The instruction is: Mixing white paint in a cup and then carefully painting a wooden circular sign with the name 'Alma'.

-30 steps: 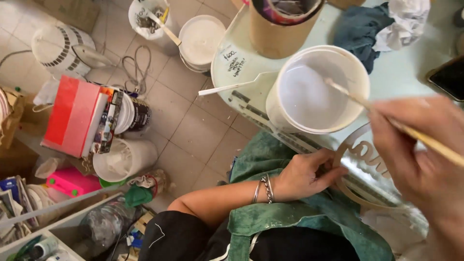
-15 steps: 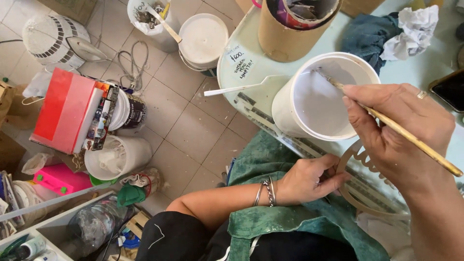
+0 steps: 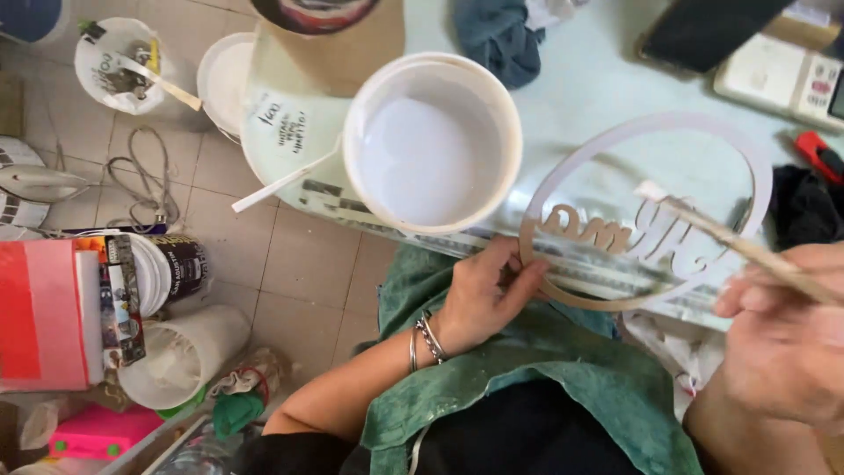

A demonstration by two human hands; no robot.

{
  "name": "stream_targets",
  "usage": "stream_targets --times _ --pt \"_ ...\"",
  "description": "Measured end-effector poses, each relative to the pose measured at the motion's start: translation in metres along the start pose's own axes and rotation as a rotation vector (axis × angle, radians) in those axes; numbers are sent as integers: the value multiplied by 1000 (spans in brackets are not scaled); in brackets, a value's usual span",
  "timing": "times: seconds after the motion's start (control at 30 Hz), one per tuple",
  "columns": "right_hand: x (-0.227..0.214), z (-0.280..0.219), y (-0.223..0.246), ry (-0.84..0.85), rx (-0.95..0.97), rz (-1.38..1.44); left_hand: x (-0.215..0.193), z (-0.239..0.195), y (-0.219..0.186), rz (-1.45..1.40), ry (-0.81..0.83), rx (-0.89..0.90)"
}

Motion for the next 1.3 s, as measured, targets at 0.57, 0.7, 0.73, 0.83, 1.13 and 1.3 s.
stream_targets --times 0.57,0.7,0.73,0.83,1.13,1.3 --pt "83 -53 121 34 -908 -110 -5 4 -12 -60 -22 79" --pt "92 -48 123 204 -944 102 -4 2 -9 -51 -28 75" --pt "93 -49 124 147 -989 109 -4 2 -9 -55 -28 63" --pt "88 -58 124 11 -966 -157 -5 4 -13 -70 -21 85" --pt "83 -59 118 -8 -1063 -154 -6 4 -14 -15 -48 104" --pt "81 -64 124 -35 -1056 -206 -4 2 -9 -20 -33 70"
Point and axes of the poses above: each hand's wrist, its own z-axis towards the middle knuckle, its own x-axis out of the palm, y = z × x, the point moved 7 cm from there along z, towards the middle knuckle, and after that the axes turned 3 degrees about x, right-handed, at the moved point
